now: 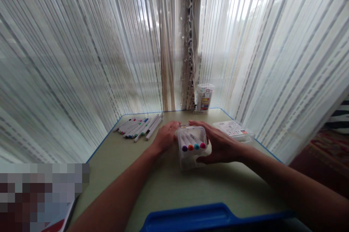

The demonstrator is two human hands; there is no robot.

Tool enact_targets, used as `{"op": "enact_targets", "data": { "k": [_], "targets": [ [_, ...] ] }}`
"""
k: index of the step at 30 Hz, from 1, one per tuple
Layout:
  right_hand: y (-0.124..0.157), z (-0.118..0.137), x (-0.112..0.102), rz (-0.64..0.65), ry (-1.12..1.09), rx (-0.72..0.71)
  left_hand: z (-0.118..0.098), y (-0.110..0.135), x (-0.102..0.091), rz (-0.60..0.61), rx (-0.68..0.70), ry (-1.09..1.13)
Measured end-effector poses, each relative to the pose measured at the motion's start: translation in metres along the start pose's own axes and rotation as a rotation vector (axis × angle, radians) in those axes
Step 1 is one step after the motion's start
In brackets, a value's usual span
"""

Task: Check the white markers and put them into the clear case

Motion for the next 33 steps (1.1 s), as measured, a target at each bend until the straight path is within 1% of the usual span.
{"op": "enact_targets", "data": {
  "k": [3,6,8,10,13,15,17,19,20,23,25,29,33],
  "targets": [
    [0.001,0.001,-0.003,-0.005,-0.066,0.000,-0.001,0.001,0.000,0.008,-0.021,-0.007],
    [0.002,0.000,-0.006,0.017,-0.229,0.029,-0.004,0.002,0.000,0.013,-0.027,-0.007],
    [0.002,-0.001,-0.008,0.008,-0.314,0.057,-0.005,0.003,0.001,0.017,-0.032,-0.004],
    [0.002,-0.005,-0.010,-0.040,-0.337,0.106,-0.007,0.004,0.002,0.008,-0.039,-0.006],
    [0.003,-0.014,-0.009,-0.145,-0.340,0.193,-0.010,0.005,-0.002,-0.043,-0.041,-0.042],
    [0.003,-0.021,-0.008,-0.213,-0.361,0.235,-0.011,0.005,-0.008,-0.107,-0.022,-0.124],
    [0.004,-0.026,-0.007,-0.266,-0.383,0.276,-0.012,0.005,-0.018,-0.193,0.015,-0.275],
    [0.004,-0.029,-0.005,-0.272,-0.400,0.322,-0.011,0.006,-0.030,-0.259,0.030,-0.479],
    [0.003,-0.030,-0.005,-0.265,-0.405,0.343,-0.010,0.006,-0.035,-0.268,0.017,-0.586],
    [0.002,-0.030,-0.004,-0.237,-0.413,0.383,-0.001,0.007,-0.049,-0.243,-0.086,-0.843],
    [0.002,-0.030,-0.003,-0.236,-0.420,0.392,0.006,0.007,-0.055,-0.209,-0.156,-0.926],
    [0.002,-0.029,-0.004,-0.247,-0.425,0.398,0.016,0.008,-0.061,-0.164,-0.224,-0.965],
    [0.001,-0.027,-0.004,-0.253,-0.417,0.394,0.019,0.007,-0.061,-0.143,-0.258,-0.969]
  ]
}}
Point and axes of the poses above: each hand's wrist, its own y-axis away from the middle knuckle, its own x-axis out of the palm, z = x × y, the point moved 3 cm from there along -y, towards the middle knuckle, and after that the axes turned 8 degrees about z, right-handed, at the moved point
